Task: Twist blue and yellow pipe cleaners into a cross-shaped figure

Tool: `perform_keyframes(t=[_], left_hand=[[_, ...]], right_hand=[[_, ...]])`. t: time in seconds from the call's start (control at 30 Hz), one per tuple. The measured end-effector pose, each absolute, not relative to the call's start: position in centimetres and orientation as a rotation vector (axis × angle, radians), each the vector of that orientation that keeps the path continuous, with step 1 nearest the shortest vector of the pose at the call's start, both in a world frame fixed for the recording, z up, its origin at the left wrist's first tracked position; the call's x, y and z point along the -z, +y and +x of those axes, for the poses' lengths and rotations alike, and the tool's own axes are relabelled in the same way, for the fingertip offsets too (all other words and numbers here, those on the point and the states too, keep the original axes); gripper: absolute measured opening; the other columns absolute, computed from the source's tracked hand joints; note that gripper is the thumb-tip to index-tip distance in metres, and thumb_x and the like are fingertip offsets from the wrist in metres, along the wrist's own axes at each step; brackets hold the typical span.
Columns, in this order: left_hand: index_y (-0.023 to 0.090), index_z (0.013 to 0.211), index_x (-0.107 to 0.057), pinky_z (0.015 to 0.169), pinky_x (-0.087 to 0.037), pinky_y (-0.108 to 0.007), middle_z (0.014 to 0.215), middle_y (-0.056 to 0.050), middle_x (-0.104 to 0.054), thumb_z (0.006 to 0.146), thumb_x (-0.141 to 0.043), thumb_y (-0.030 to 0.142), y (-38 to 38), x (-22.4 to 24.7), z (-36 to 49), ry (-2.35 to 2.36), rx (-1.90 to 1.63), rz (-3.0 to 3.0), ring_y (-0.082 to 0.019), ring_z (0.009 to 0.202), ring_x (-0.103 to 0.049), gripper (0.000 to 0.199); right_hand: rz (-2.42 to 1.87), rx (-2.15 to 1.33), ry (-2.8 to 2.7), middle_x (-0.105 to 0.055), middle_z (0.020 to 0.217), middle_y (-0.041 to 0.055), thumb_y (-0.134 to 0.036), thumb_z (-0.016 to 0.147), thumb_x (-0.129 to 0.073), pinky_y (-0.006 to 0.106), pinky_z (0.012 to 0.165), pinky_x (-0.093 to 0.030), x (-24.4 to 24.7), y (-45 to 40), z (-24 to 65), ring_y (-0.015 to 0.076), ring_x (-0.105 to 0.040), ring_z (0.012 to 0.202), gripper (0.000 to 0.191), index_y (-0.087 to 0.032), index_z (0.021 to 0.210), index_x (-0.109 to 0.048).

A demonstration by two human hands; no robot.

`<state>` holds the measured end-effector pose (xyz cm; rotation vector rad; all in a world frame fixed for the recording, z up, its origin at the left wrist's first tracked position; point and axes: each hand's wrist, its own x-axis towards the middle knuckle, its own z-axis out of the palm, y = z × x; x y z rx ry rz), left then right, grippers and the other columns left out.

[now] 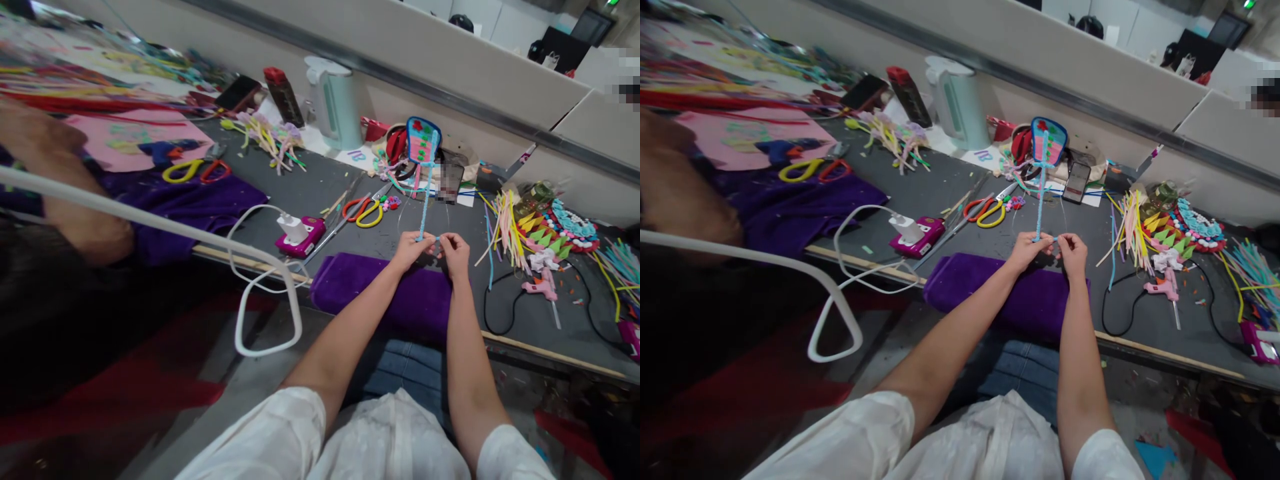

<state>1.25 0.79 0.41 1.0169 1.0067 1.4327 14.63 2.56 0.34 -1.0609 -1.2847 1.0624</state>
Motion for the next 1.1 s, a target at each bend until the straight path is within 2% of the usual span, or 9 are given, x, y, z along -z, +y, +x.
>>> perform_keyframes(t=[0.2, 0.3, 0.47, 0.6, 0.87, 1.1], left_hand=[[0.013, 0.072, -0.07, 0.057, -0.049, -0.024, 0.061, -0.003, -0.065, 0.068, -0.071, 0.034, 0.7, -0.3, 1.5, 1.116, -1.448, 1.118, -0.011, 0.053, -0.059, 0.022], [0.013, 0.068, -0.069, 0.057, -0.05, -0.024, 0.059, -0.002, -0.064, 0.069, -0.07, 0.032, 0.7, -0.4, 1.7, 1.146, -1.432, 1.143, -0.012, 0.053, -0.059, 0.019], [0.012, 0.07, -0.068, 0.054, -0.048, -0.023, 0.056, -0.002, -0.063, 0.067, -0.071, 0.031, 0.9, -0.4, 1.3, 1.05, -1.407, 0.997, -0.01, 0.049, -0.057, 0.02], [0.01, 0.073, -0.067, 0.053, -0.05, -0.025, 0.056, -0.002, -0.063, 0.063, -0.075, 0.029, 0.9, -0.5, 0.5, 0.846, -1.253, 0.833, -0.01, 0.046, -0.056, 0.022], [0.01, 0.069, -0.065, 0.048, -0.05, -0.024, 0.047, 0.001, -0.057, 0.061, -0.075, 0.026, 0.3, -0.8, -0.4, 0.609, -1.036, 0.762, -0.009, 0.041, -0.051, 0.02], [0.011, 0.066, -0.064, 0.044, -0.048, -0.022, 0.045, 0.002, -0.053, 0.061, -0.075, 0.028, 0.1, -1.0, -0.4, 0.562, -0.968, 0.795, -0.008, 0.038, -0.049, 0.021]], right_hand=[[-1.103, -1.081, -1.267, -0.05, 0.048, -0.0077, -0.043, 0.072, -0.065, 0.02, 0.038, -0.039, 0.1, 2.7, 14.4, 0.0073, -0.043, 0.04, 0.025, -0.018, 0.072, -0.06], [-1.131, -1.13, -1.186, -0.046, 0.043, -0.009, -0.041, 0.07, -0.067, 0.019, 0.036, -0.035, 0.0, 2.6, 14.2, 0.006, -0.04, 0.035, 0.025, -0.018, 0.065, -0.057], [-1.103, -1.287, -1.075, -0.056, 0.055, -0.0053, -0.043, 0.064, -0.072, 0.02, 0.039, -0.04, -0.8, 2.2, 14.6, 0.0073, -0.047, 0.044, 0.029, -0.016, 0.072, -0.062], [-1.005, -1.404, -1.121, -0.061, 0.064, -0.0018, -0.042, 0.066, -0.073, 0.018, 0.04, -0.038, -1.7, 1.6, 15.5, 0.0076, -0.052, 0.051, 0.027, -0.017, 0.076, -0.067], [-0.83, -1.582, -1.234, -0.059, 0.06, -0.0027, -0.039, 0.065, -0.076, 0.018, 0.042, -0.034, -2.4, 0.8, 16.0, 0.0068, -0.046, 0.049, 0.023, -0.019, 0.075, -0.068], [-0.748, -1.536, -1.287, -0.06, 0.071, -0.0023, -0.036, 0.061, -0.079, 0.019, 0.045, -0.031, -2.5, 0.6, 15.7, 0.0058, -0.042, 0.051, 0.023, -0.021, 0.073, -0.067]])
